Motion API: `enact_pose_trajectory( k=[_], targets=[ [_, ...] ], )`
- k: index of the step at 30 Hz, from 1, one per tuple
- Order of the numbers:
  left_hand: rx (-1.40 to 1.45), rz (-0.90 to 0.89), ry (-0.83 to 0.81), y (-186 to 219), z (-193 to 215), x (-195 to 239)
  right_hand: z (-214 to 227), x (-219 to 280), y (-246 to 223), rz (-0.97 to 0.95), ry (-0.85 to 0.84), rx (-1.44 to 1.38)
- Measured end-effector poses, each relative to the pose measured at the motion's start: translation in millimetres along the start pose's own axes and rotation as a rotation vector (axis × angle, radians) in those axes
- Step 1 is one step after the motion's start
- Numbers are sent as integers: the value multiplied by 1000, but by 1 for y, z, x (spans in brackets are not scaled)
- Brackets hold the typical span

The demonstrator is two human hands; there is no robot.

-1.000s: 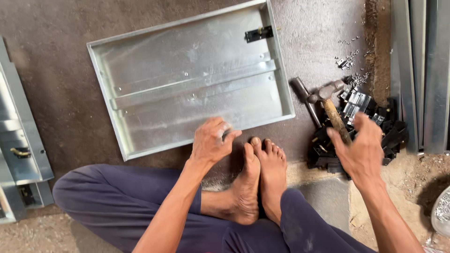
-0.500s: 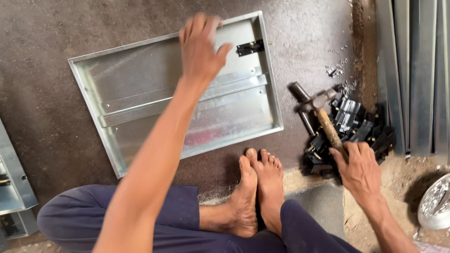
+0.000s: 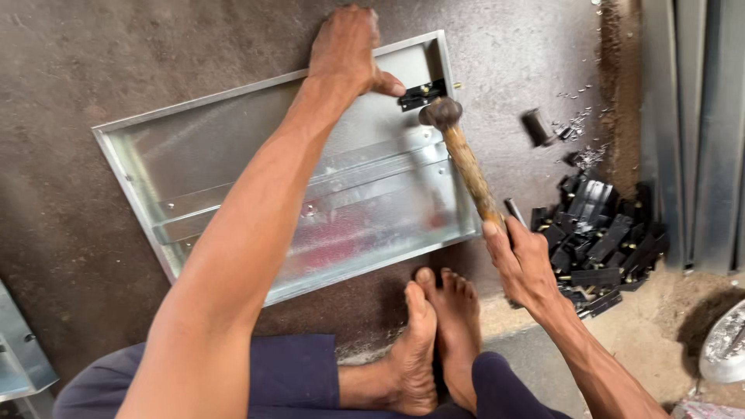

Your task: The person assembles metal panels by placing a black metal component onto a galvanized sheet and securing it using a hammer to drive pins or rivets.

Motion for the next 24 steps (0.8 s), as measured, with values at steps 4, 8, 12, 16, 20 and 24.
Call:
enact_pose_trajectory(
  k=[4, 8, 12, 16, 20, 24],
  targets=[
    [87, 109, -48, 4, -9, 12, -16, 5, -11, 127, 56, 22],
    [67, 113, -70, 3, -14, 8, -29, -3, -4, -36, -16, 128],
    [-45, 112, -84, 0, -14, 1, -23, 7, -3, 31, 75, -13],
    [124, 130, -139, 1, -8, 11, -20, 13, -6, 12, 56, -48],
    [84, 44, -40, 8, -4, 10, -15, 10, -19, 83, 79, -29],
    [37, 50, -61, 3, -16, 10, -12, 13, -22, 207, 116, -29]
  ],
)
Point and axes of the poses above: each hand's wrist, its own x-axis away from the middle knuckle, its own z-axis out of the back of the hand, y = z × x, the point moved 3 cm from there along -x, towards the middle knuckle, and after that the axes turned 6 degrees about -z, right-handed, at the moved point
